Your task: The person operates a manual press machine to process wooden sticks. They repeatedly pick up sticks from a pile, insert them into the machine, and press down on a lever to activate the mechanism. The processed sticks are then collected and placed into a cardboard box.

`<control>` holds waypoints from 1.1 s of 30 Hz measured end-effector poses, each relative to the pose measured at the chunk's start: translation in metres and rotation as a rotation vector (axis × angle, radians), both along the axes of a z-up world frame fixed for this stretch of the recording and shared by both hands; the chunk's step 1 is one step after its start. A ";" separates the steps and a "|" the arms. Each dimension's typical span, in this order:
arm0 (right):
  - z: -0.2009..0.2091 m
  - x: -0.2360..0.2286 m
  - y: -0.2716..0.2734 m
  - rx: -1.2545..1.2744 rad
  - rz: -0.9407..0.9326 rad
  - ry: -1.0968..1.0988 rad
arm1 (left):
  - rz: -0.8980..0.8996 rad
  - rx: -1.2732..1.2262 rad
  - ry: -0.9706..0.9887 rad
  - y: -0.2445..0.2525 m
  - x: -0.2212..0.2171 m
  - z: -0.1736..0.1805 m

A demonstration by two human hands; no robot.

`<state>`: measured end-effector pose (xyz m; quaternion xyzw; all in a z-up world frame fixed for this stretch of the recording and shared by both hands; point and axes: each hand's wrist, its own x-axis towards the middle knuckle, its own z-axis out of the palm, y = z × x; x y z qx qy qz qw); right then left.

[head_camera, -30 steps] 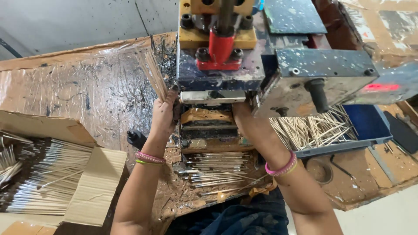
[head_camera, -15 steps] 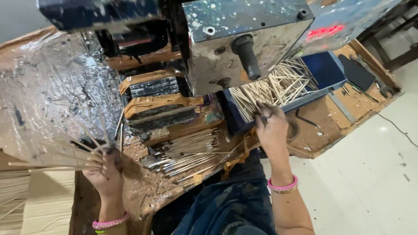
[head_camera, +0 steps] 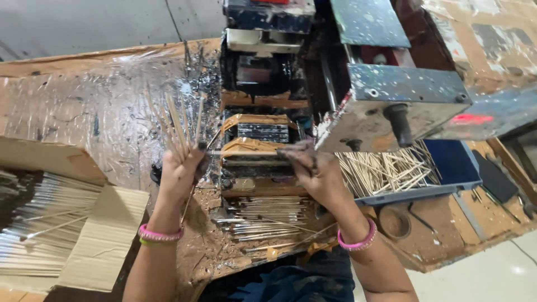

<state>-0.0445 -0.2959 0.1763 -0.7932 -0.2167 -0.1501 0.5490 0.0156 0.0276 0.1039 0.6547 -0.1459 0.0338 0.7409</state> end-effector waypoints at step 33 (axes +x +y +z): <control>-0.009 -0.029 -0.026 -0.488 -0.505 -0.031 | 0.211 -0.048 0.008 -0.017 -0.040 -0.030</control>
